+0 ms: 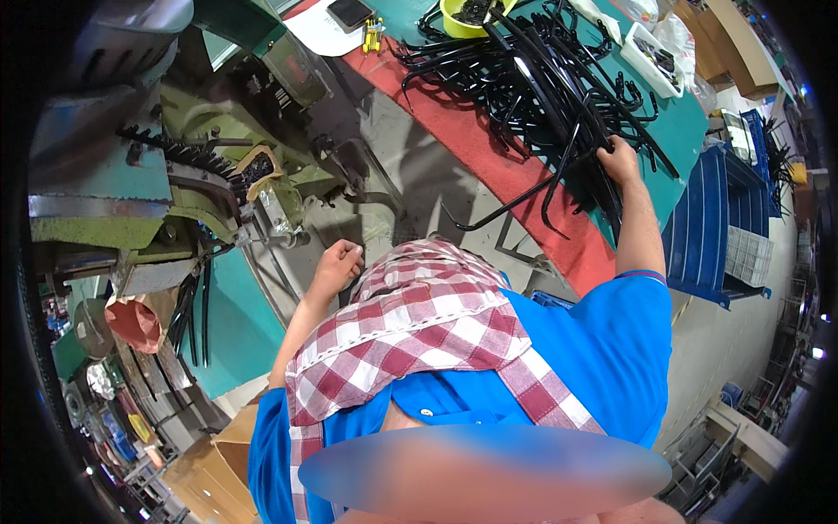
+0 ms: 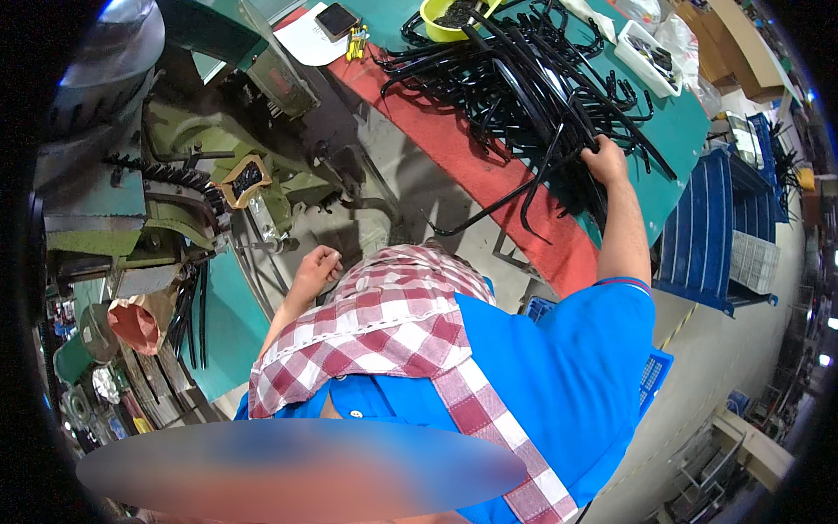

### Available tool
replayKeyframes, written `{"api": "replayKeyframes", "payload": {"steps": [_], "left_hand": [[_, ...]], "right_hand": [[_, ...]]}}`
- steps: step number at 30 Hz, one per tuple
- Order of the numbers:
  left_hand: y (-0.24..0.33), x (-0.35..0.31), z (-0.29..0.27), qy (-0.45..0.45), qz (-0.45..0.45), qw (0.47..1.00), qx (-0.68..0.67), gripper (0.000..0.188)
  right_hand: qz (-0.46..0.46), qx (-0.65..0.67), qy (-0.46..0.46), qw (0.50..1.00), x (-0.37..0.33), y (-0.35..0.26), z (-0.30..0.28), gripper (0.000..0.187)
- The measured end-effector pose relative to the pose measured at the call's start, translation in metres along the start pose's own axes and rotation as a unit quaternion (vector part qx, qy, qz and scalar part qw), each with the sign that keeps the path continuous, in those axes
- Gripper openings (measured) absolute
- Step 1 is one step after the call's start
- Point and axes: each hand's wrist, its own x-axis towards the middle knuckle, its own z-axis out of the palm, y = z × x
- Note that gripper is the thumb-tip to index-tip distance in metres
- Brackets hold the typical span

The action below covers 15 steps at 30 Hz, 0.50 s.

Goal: The person repeatedly picks up black plastic hanger parts, inserts them into a green machine, and removes the assembled hangers. The finished hangers are placed into a cardboard box.

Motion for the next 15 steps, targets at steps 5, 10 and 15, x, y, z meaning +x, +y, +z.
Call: {"api": "replayKeyframes", "payload": {"steps": [5,10,15], "left_hand": [[0.000,0.006,0.004,-0.007,0.006,1.000,0.001,0.020],[0.015,0.016,0.008,-0.040,0.020,0.998,0.043,0.021],[0.030,0.016,0.013,-0.073,0.068,0.992,0.071,0.022]], "right_hand": [[-0.022,-0.045,0.051,0.997,-0.013,-0.008,-0.036,0.030],[-0.041,-0.060,0.285,0.956,-0.036,-0.004,-0.111,0.023],[-0.003,-0.112,0.336,0.935,-0.082,0.008,-0.194,0.023]]}}
